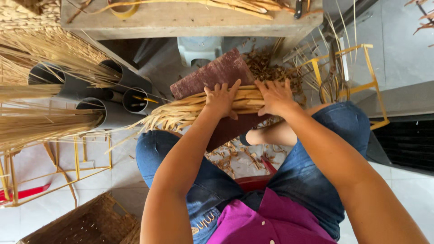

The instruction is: The person sits on a low stool and uses scissors to trim and split dried palm/broom-grass stalks, cutting off thin strips and discarding scraps onto the floor. They then gather, align, and stack the trimmed stalks into a growing pile on the workbench and lap.

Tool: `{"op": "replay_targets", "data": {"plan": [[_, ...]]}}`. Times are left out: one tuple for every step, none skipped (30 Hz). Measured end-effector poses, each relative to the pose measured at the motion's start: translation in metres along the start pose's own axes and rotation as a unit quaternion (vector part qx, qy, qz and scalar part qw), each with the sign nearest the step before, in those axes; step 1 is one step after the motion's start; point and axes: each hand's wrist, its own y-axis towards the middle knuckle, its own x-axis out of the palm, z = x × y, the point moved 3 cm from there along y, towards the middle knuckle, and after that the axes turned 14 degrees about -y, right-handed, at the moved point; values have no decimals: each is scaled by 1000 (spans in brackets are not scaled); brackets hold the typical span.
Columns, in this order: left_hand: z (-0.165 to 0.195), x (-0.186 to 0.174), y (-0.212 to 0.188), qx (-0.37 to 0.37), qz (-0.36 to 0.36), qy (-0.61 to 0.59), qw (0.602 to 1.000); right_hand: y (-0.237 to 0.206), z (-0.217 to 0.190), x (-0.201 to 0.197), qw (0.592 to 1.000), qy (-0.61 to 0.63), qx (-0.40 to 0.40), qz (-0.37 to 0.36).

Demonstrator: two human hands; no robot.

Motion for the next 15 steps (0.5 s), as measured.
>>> {"op": "replay_targets", "data": {"plan": [[5, -14, -4, 10, 4, -7, 1000, -2, -2, -6, 1000, 4, -4, -6], [8, -25, -9, 19, 6, -14, 1000, -4, -4, -14, 1000, 3, -8, 0], [10, -35, -15, 27, 8, -21, 999, -6, -7, -22, 1000, 3, -12, 4], [12, -43, -18, 22, -3, -11, 1000, -7, -9, -31, 1000, 1, -17, 10], [14, -51, -19, 16, -14, -2, 1000, -8, -11, -38, 1000, -4, -21, -7], [16, -58, -21, 10, -25, 8, 1000, -9, -12, -46, 999, -9, -26, -25], [18, -65, -23, 17, -20, 10, 1000, -7, -12, -53, 999, -14, -31, -42], [20, -72, -25, 24, -15, 14, 1000, -3, -10, -63, 998, 19, -49, -39], [22, -80, -25, 32, -10, 16, 999, 2, -4, -74, 996, 51, -66, -35], [24, -89, -27, 55, 19, -11, 998, 10, 2, -84, 992, 83, -85, -32], [25, -99, -29, 77, 47, -39, 995, 22, 10, -98, 990, 110, -90, 23], [27, -107, -32, 99, 73, -67, 990, 37, 18, -112, 983, 137, -95, 78], [28, -116, -35, 119, 118, -79, 983, 56, 23, -126, 969, 157, -109, 157], [29, -125, -37, 137, 163, -88, 973, 78, 25, -140, 948, 177, -122, 236], [30, -134, -40, 156, 207, -97, 961, 103, 27, -151, 941, 189, -113, 256]]}}
